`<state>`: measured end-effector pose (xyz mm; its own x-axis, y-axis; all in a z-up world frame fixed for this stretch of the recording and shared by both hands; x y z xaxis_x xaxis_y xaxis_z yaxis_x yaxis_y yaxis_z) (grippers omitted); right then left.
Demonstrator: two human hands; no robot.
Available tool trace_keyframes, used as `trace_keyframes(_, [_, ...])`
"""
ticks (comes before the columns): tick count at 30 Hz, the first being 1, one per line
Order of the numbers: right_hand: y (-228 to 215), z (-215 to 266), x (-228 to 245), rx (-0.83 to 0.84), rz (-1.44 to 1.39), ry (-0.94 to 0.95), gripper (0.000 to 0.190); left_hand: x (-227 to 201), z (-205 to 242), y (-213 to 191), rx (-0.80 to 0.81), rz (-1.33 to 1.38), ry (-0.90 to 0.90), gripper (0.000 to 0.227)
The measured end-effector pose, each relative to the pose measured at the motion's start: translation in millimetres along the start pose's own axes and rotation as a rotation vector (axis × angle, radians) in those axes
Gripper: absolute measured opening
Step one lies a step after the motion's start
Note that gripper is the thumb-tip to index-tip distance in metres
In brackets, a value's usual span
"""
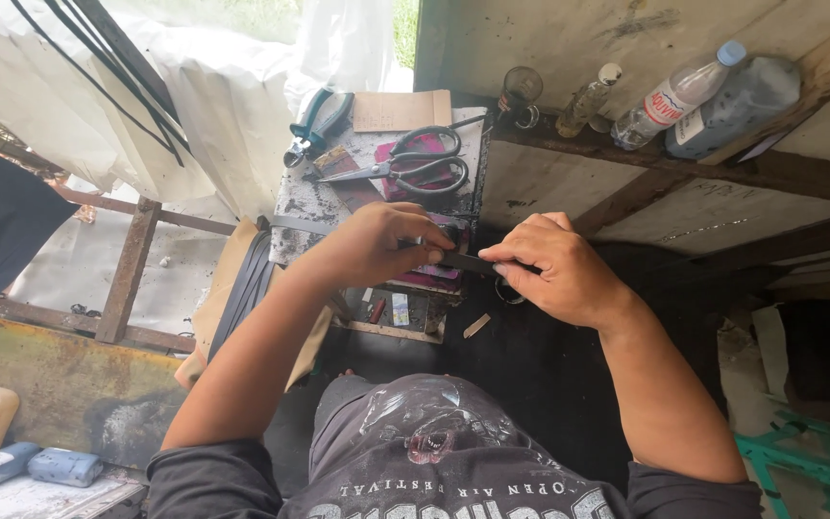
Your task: Processing long leather strips by applying a treatment to the ends and hanging them on a rack to dry.
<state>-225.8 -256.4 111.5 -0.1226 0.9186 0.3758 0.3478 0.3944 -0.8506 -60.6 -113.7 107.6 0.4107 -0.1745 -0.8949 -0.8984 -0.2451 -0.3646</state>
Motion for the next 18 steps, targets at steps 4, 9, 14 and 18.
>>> trace_keyframes(4, [7, -3, -7, 0.003, 0.013, 0.020, 0.012, 18, 32, -40, -0.084, -0.150, -0.152, 0.020])
trace_keyframes(9, [30, 0, -21, -0.068, 0.271, -0.060, 0.015, 62, 63, -73, -0.178, -0.306, -0.151, 0.015])
trace_keyframes(14, [55, 2, -22, -0.134, 0.451, -0.141, 0.023, 73, 72, -76, -0.251, -0.497, -0.081, 0.011])
trace_keyframes(18, [66, 1, -18, -0.159, 0.489, -0.152, 0.025, 77, 78, -75, -0.317, -0.689, -0.024, 0.013])
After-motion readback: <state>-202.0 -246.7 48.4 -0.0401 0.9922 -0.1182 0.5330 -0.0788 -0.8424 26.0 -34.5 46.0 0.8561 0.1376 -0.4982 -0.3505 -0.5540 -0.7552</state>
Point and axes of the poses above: each hand's wrist, its own z-axis away from the middle knuckle, its own y-axis out of the palm, x = y × z, the point moved 6 cm from there along -z, towards the middle knuckle, and after that the axes turned 12 degrees about z, right-handed, at the moved point
